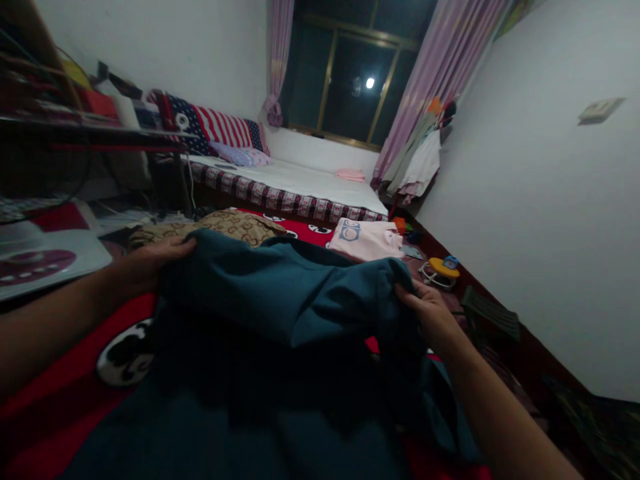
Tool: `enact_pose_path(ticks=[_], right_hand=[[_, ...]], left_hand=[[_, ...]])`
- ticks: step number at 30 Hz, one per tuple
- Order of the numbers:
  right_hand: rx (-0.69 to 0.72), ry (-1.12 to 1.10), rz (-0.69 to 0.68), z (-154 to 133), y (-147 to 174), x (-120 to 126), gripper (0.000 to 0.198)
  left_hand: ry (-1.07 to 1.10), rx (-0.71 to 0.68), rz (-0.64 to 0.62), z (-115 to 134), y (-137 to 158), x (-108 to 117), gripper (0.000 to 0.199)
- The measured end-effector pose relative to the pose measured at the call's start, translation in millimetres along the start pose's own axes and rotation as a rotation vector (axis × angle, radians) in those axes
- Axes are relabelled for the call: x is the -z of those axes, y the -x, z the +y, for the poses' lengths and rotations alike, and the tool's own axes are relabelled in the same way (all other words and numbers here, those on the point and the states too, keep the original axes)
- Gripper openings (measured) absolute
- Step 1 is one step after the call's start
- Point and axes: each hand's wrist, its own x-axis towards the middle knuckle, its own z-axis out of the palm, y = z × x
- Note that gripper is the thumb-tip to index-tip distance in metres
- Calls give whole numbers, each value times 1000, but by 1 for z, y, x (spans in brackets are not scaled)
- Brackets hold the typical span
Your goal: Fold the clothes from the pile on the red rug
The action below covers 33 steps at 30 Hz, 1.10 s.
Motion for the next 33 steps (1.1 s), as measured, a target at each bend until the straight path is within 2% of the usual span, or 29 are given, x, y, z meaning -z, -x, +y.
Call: enact_pose_path(ticks=[3, 4, 6, 8, 10, 11, 12, 14, 15, 17, 19, 22, 27, 30, 33], right_hand=[[-72, 113, -170, -14, -7, 15, 39], [-58, 132, -184, -17, -16, 16, 40], [31, 144, -124, -20, -44, 13, 44], [166, 171, 11, -15, -76, 5, 50], [271, 296, 183, 0, -99, -8, 58], [311, 397, 272, 10, -103, -15, 61], [355, 511, 342, 21, -102, -23, 63], [475, 730, 370, 43, -86, -41, 62], [554, 821, 315, 54, -72, -50, 60], [695, 966, 129, 73, -41, -65, 53], [763, 1091, -52, 89, -15, -72, 48], [680, 1247, -174, 108, -1, -61, 44], [320, 1424, -110, 119, -13, -27, 49], [263, 1492, -92, 114, -13, -29, 47], [293, 1501, -68, 115, -6, -42, 45]], left_hand=[[70, 87, -320, 23, -27, 13, 41], [24, 89, -331, 31, -42, 14, 40], [-158, 65, -214, 46, -76, 8, 39], [-414, -12, 68, 56, -107, -6, 41], [-676, -132, 326, 55, -124, -29, 44], [-751, -180, 386, 50, -125, -42, 47], [-799, -225, 384, 43, -122, -55, 51], [-839, -309, 228, 22, -101, -84, 54], [-882, -379, 67, 10, -85, -97, 52], [-882, -461, -251, -15, -50, -119, 52], [-832, -459, -422, -36, -16, -131, 58], [-797, -417, -507, -57, 17, -127, 63], [-898, -280, -522, -61, 33, -83, 63], [-924, -312, -563, -52, 39, -59, 48], [-901, -423, -637, -47, 50, -47, 36]])
